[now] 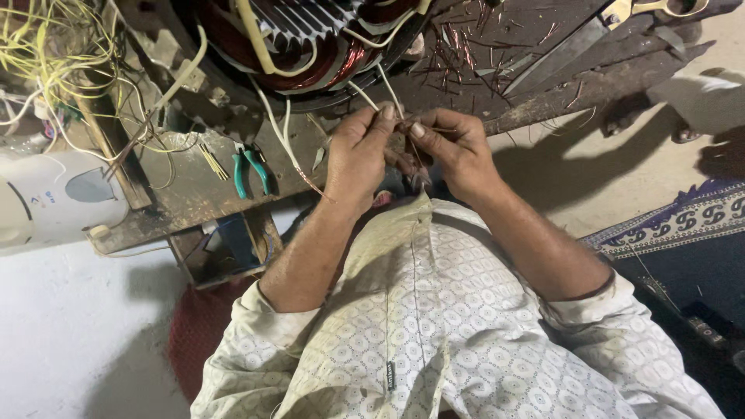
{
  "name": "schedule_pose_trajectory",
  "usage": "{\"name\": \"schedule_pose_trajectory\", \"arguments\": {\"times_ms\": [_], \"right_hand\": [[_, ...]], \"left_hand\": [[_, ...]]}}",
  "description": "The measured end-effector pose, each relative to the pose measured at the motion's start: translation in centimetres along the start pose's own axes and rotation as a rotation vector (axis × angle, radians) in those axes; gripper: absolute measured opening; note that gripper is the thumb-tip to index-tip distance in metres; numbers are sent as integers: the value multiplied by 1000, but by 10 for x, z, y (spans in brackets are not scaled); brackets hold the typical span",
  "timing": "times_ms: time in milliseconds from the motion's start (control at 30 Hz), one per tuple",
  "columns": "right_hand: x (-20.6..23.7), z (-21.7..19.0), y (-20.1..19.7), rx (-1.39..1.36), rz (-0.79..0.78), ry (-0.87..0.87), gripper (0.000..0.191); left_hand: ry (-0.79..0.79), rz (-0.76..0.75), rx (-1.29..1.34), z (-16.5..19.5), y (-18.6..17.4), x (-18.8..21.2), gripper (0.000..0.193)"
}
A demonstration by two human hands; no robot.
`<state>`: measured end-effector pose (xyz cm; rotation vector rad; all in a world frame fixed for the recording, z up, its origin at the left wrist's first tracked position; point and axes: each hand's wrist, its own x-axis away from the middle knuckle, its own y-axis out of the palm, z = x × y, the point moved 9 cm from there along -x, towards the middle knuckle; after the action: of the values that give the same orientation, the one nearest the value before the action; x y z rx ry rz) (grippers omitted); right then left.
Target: The person repairs an electrical motor by stripping wire insulation, twisting copper strands, and connecting wires to the motor's internal components. They use pliers and scissors to cut and strip wires, and a small container to apply a substance to the connections.
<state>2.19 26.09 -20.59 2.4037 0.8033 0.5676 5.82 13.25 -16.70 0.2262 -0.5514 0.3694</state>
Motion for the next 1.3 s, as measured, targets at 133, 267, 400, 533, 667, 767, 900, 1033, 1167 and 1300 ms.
{"name": "schedule_pose_trajectory", "arguments": {"times_ms": [133,267,400,533,667,767,900,1033,1167,1300], "right_hand": [[-7,2,0,-100,-1,61,17],[-8,6,4,-320,-23,139,20],[-6,-1,5,-151,-46,121,22],[-3,-29,12,231,-53,-62,22],[30,-94,51,1307,73,-805,23],[47,-97,76,1782,44,-1039,28],[48,-85,85,1949,-48,-1145,17],[39,-66,81,1920,-33,-1050,12],[22,-60,45,1258,278,-546,14],[11,-47,35,770,318,-170,19]], "left_hand": [[-173,5,-63,-13,-4,0,31],[-131,36,-9,-8,-5,5,30],[-156,7,76,-5,-2,9,27],[-145,-27,129,-2,-2,9,26],[-131,66,70,-11,-13,6,23],[-53,32,122,-14,-12,2,21],[54,-24,220,-17,-9,-4,19],[114,-70,297,-16,-9,-5,16],[2,-39,256,-26,-12,-4,16],[37,-57,296,-19,-10,-2,14]]}}
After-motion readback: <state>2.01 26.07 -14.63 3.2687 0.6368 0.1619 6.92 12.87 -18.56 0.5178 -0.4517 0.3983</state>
